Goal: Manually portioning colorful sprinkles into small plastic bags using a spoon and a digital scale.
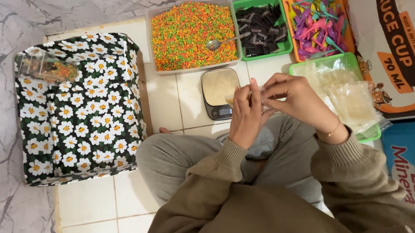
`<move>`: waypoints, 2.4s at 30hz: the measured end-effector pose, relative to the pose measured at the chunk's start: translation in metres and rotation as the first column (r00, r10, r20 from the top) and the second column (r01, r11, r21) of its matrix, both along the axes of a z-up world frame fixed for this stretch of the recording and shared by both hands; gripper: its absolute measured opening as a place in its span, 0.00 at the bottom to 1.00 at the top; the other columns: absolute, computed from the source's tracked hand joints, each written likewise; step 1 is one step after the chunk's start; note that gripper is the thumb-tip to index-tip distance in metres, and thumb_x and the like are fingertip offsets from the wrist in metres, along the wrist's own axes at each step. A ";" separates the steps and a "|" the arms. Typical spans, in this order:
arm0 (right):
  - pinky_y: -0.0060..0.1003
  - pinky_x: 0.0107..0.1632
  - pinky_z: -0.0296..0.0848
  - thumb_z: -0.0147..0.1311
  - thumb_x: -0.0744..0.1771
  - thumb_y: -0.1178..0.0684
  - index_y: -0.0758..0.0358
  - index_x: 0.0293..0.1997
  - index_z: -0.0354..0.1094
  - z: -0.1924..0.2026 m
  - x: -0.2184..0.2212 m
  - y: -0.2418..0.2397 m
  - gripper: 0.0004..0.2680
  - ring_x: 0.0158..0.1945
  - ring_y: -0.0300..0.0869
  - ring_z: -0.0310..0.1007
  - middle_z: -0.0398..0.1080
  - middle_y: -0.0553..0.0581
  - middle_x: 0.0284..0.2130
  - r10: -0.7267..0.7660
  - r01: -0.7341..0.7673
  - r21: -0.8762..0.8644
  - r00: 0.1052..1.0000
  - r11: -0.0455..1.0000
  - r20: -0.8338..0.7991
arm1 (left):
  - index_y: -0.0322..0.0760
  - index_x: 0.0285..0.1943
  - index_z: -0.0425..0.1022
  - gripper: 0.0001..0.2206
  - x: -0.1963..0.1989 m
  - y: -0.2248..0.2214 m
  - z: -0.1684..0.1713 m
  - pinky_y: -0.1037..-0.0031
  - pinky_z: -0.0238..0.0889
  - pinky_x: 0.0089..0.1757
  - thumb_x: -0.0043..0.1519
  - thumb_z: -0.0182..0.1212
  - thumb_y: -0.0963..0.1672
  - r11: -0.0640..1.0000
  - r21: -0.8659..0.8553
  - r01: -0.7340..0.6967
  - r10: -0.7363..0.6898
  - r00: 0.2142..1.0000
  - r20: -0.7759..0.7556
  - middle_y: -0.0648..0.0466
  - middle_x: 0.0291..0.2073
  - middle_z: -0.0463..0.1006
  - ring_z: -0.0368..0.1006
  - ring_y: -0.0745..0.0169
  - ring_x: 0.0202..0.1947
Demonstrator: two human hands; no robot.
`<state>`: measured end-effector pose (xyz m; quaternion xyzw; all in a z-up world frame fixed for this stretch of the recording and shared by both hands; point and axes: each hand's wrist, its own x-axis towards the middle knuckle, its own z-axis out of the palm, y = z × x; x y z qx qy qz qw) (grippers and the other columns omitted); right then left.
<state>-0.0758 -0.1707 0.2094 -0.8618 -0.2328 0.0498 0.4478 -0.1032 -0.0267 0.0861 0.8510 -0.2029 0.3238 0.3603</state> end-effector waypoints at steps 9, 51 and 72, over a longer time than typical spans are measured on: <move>0.37 0.34 0.81 0.67 0.59 0.68 0.72 0.31 0.74 -0.007 0.010 -0.002 0.06 0.31 0.48 0.80 0.75 0.65 0.32 -0.056 0.061 0.028 0.987 0.998 -0.149 | 0.38 0.64 0.75 0.20 0.011 0.040 0.006 0.63 0.62 0.61 0.64 0.68 0.47 0.597 -0.770 0.226 -0.632 0.723 -0.278 0.54 0.47 0.79 0.75 0.59 0.54; 0.44 0.46 0.75 0.62 0.67 0.66 0.68 0.43 0.76 0.006 -0.041 0.022 0.03 0.41 0.54 0.76 0.74 0.60 0.34 -0.218 0.183 0.130 0.907 0.975 0.361 | 0.32 0.47 0.80 0.05 -0.009 0.034 0.068 0.69 0.70 0.49 0.64 0.66 0.39 0.530 -0.825 0.197 -0.543 0.826 -0.152 0.48 0.40 0.82 0.79 0.60 0.45; 0.39 0.42 0.73 0.66 0.65 0.63 0.64 0.39 0.79 -0.001 -0.046 0.015 0.03 0.34 0.47 0.73 0.73 0.58 0.28 -0.199 0.142 0.229 0.948 0.963 0.248 | 0.32 0.41 0.83 0.02 -0.015 0.054 0.084 0.71 0.72 0.39 0.62 0.68 0.38 0.586 -0.775 0.236 -0.488 0.866 -0.106 0.48 0.33 0.81 0.80 0.55 0.37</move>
